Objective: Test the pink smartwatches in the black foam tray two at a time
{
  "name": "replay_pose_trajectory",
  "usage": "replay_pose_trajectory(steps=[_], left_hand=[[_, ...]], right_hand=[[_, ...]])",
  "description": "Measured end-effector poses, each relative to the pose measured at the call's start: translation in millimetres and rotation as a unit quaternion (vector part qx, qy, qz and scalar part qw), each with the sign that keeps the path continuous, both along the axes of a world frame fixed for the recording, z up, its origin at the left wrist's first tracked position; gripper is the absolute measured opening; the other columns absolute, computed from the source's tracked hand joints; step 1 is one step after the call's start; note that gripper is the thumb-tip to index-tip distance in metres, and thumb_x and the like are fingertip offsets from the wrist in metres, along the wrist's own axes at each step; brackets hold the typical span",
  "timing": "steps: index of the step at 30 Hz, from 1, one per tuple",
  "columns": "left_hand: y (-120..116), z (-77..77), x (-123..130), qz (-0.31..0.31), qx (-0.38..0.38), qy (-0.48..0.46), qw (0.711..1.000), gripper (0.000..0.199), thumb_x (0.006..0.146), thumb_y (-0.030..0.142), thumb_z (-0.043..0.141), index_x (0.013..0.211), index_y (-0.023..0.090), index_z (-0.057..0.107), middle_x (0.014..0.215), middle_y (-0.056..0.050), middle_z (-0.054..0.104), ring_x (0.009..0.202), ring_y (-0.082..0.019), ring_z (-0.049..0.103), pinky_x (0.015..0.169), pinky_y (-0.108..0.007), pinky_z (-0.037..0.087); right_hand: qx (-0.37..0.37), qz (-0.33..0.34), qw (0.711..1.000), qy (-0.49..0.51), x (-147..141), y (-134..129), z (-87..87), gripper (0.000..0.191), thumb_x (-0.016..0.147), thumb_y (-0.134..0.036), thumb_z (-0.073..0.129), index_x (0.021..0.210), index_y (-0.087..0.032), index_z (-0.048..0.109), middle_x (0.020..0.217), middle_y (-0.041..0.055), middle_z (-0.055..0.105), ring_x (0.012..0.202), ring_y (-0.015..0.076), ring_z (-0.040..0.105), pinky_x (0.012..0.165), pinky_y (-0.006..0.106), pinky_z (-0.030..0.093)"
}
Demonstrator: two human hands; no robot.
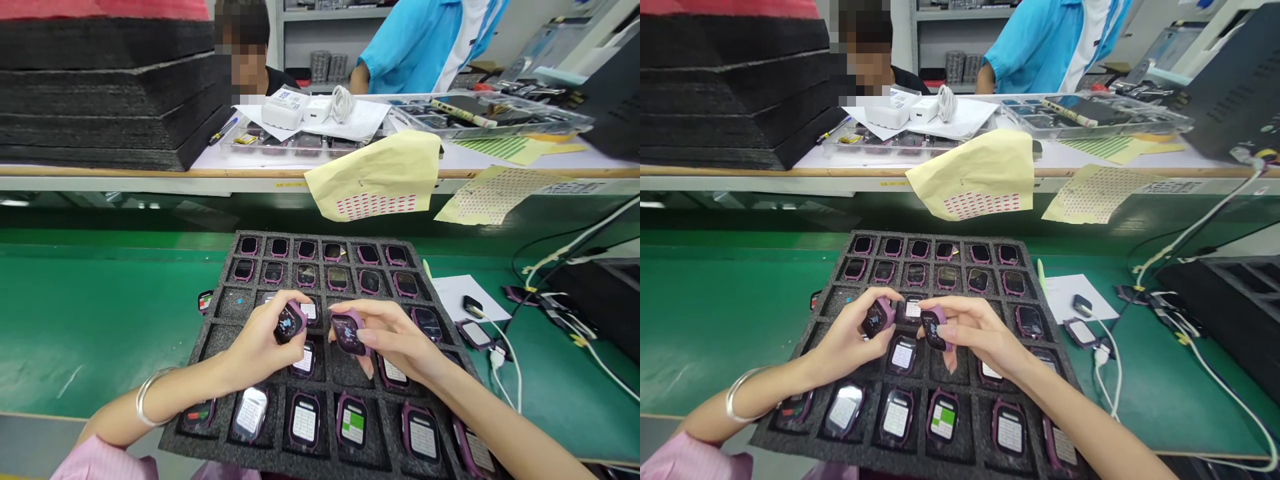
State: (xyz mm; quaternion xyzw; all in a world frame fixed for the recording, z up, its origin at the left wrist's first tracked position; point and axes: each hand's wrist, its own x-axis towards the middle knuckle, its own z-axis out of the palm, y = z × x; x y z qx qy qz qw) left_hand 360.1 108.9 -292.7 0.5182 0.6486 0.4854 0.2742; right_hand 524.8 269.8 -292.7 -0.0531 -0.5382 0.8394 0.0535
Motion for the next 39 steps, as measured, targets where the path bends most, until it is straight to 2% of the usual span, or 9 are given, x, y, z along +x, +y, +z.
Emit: replay_pose_trajectory(steps=[2, 4, 7, 9, 12, 15, 19, 33, 39], left_hand=[[0.5, -1.8, -0.6, -0.001, -0.014, -0.03, 0.999, 0.035, 0.078, 0.011, 0.057, 0.111, 0.021, 0.052, 0.086, 0.002, 0.057, 0.074, -0.012, 0.053, 0.068, -0.022, 0.043], [1.0, -4.6, -1.4, -0.018, -0.037, -0.105, 0.994, 0.044, 0.08, 0.017, 0.06, 0.122, 0.022, 0.048, 0.094, -0.001, 0.057, 0.076, -0.013, 0.054, 0.064, -0.022, 0.045], [2.1, -8.6, -3.7, -0.056, -0.05, -0.268, 0.96, 0.061, 0.078, 0.019, 0.065, 0.133, 0.023, 0.039, 0.1, -0.003, 0.056, 0.079, -0.014, 0.057, 0.065, -0.024, 0.05], [3.0, -9.9, -5.5, -0.056, -0.047, -0.347, 0.935, 0.061, 0.075, 0.015, 0.064, 0.131, 0.022, 0.041, 0.101, -0.004, 0.058, 0.085, -0.016, 0.059, 0.071, -0.028, 0.052], [3.7, -10.7, -7.4, -0.036, -0.057, -0.402, 0.913, 0.054, 0.073, 0.011, 0.06, 0.125, 0.02, 0.047, 0.103, -0.006, 0.062, 0.091, -0.019, 0.061, 0.078, -0.034, 0.054], [3.5, -13.8, -7.6, -0.026, -0.058, -0.419, 0.906, 0.052, 0.073, 0.01, 0.056, 0.124, 0.019, 0.048, 0.103, -0.007, 0.063, 0.092, -0.019, 0.062, 0.081, -0.037, 0.054], [3.4, -20.4, -6.5, -0.036, -0.057, -0.423, 0.903, 0.047, 0.074, 0.01, 0.054, 0.121, 0.019, 0.052, 0.106, -0.008, 0.063, 0.095, -0.022, 0.063, 0.078, -0.038, 0.055], [1.9, -21.6, -4.1, -0.061, -0.047, -0.38, 0.922, 0.043, 0.078, 0.013, 0.053, 0.12, 0.021, 0.051, 0.105, -0.006, 0.062, 0.095, -0.021, 0.063, 0.078, -0.036, 0.056], [1.7, -21.5, -3.8, -0.067, -0.04, -0.371, 0.925, 0.039, 0.08, 0.016, 0.055, 0.119, 0.021, 0.052, 0.105, -0.007, 0.062, 0.094, -0.021, 0.063, 0.077, -0.035, 0.056]], right_hand=[[-0.002, 0.0, 1.0, -0.01, -0.3, -1.1, -0.4, 0.038, 0.084, -0.025, 0.071, 0.12, -0.014, 0.065, 0.094, 0.0121, 0.071, 0.054, 0.0119, 0.063, 0.048, 0.021, 0.055], [-0.011, 0.001, 1.0, -0.023, -0.8, -2.4, -0.3, 0.045, 0.084, -0.026, 0.07, 0.126, -0.014, 0.06, 0.096, 0.0127, 0.071, 0.059, 0.0147, 0.066, 0.051, 0.024, 0.057], [-0.031, 0.004, 0.998, -0.047, -2.4, -4.0, 0.8, 0.049, 0.086, -0.026, 0.068, 0.131, -0.015, 0.053, 0.103, 0.0146, 0.069, 0.068, 0.0177, 0.068, 0.053, 0.026, 0.057], [-0.036, 0.003, 0.997, -0.063, -4.0, -4.6, 1.2, 0.047, 0.086, -0.026, 0.066, 0.13, -0.015, 0.053, 0.107, 0.0152, 0.066, 0.072, 0.0177, 0.067, 0.051, 0.024, 0.055], [-0.009, -0.017, 0.997, -0.07, -5.7, -5.7, 0.0, 0.046, 0.085, -0.023, 0.067, 0.128, -0.017, 0.053, 0.1, 0.01, 0.065, 0.071, 0.0152, 0.063, 0.05, 0.022, 0.053], [0.054, -0.05, 0.995, -0.066, -5.0, -7.1, -1.7, 0.05, 0.083, -0.018, 0.066, 0.13, -0.019, 0.051, 0.091, 0.0057, 0.064, 0.069, 0.0137, 0.061, 0.05, 0.02, 0.05], [0.109, -0.073, 0.988, -0.081, -1.8, -8.0, -1.7, 0.057, 0.084, -0.017, 0.064, 0.137, -0.018, 0.044, 0.095, 0.008, 0.066, 0.07, 0.0157, 0.063, 0.051, 0.023, 0.05], [0.149, -0.095, 0.98, -0.091, -0.5, -7.7, 0.0, 0.051, 0.083, -0.022, 0.066, 0.132, -0.017, 0.054, 0.086, 0.0072, 0.071, 0.06, 0.0164, 0.066, 0.048, 0.024, 0.05], [0.164, -0.119, 0.973, -0.111, -3.2, -11.5, -0.9, 0.044, 0.083, -0.028, 0.069, 0.124, -0.017, 0.059, 0.088, 0.0063, 0.071, 0.053, 0.0129, 0.063, 0.044, 0.022, 0.047]])
